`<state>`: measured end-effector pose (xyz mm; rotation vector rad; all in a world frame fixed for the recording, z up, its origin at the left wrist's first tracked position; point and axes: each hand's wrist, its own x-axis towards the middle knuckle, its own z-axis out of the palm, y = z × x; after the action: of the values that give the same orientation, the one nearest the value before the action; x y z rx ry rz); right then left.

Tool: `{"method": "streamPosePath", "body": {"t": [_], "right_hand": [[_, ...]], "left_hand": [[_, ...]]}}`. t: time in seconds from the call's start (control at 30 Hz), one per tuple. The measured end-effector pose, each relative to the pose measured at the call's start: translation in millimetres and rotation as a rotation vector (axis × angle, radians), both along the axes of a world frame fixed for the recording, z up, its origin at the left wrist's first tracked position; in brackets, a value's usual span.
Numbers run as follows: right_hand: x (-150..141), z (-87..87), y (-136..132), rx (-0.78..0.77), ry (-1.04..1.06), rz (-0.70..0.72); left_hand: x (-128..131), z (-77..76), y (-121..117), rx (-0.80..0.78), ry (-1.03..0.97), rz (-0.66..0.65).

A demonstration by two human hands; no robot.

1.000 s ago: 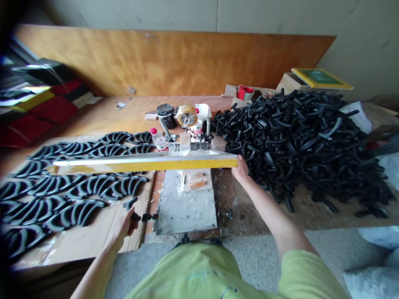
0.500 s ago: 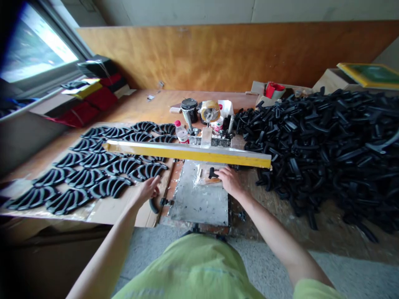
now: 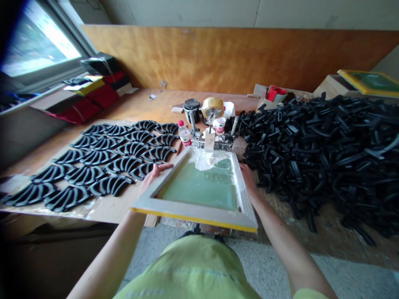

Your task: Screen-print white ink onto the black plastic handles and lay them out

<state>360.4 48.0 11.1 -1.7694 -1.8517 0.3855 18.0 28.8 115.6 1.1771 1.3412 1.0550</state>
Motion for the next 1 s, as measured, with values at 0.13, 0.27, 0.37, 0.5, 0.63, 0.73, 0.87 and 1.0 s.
{"method": "streamPosePath", "body": {"t": [0.13,0.27,0.37,0.5,0.63,0.73,0.87,1.0], "right_hand": [[-7,31.6,35,0.223,-0.049,-0.016],[-66,51.3,74,0.294,-0.186,0.192],[-95,44.7,85,0.142,-0.301,0.225],[-96,22.6,61,0.044,-0.357,0.33],[-79,19.5,25,0.132,-0.315,0.621],[-70,30.7,23,0.089,-0.273,0.774],[-73,31.5,32,0.097,-0.225,0.643],[-75,13.6,15,0.219,-0.198,0.624]], "left_hand": [[-12,-54.7,-21,-0.167,0.029,-0.084],[-11,-105.6,-23,-0.241,0.045,-0.081],[-13,-127.5,-21,-0.231,0.087,-0.076],[-16,-140.2,-21,-0.226,0.1,-0.07],[-16,-141.2,-21,-0.228,0.114,-0.049],[-14,-134.9,-23,-0.219,0.109,-0.042],[-14,-127.5,-25,-0.221,0.106,-0.053],[-15,-129.2,-26,-0.233,0.095,-0.058]]}}
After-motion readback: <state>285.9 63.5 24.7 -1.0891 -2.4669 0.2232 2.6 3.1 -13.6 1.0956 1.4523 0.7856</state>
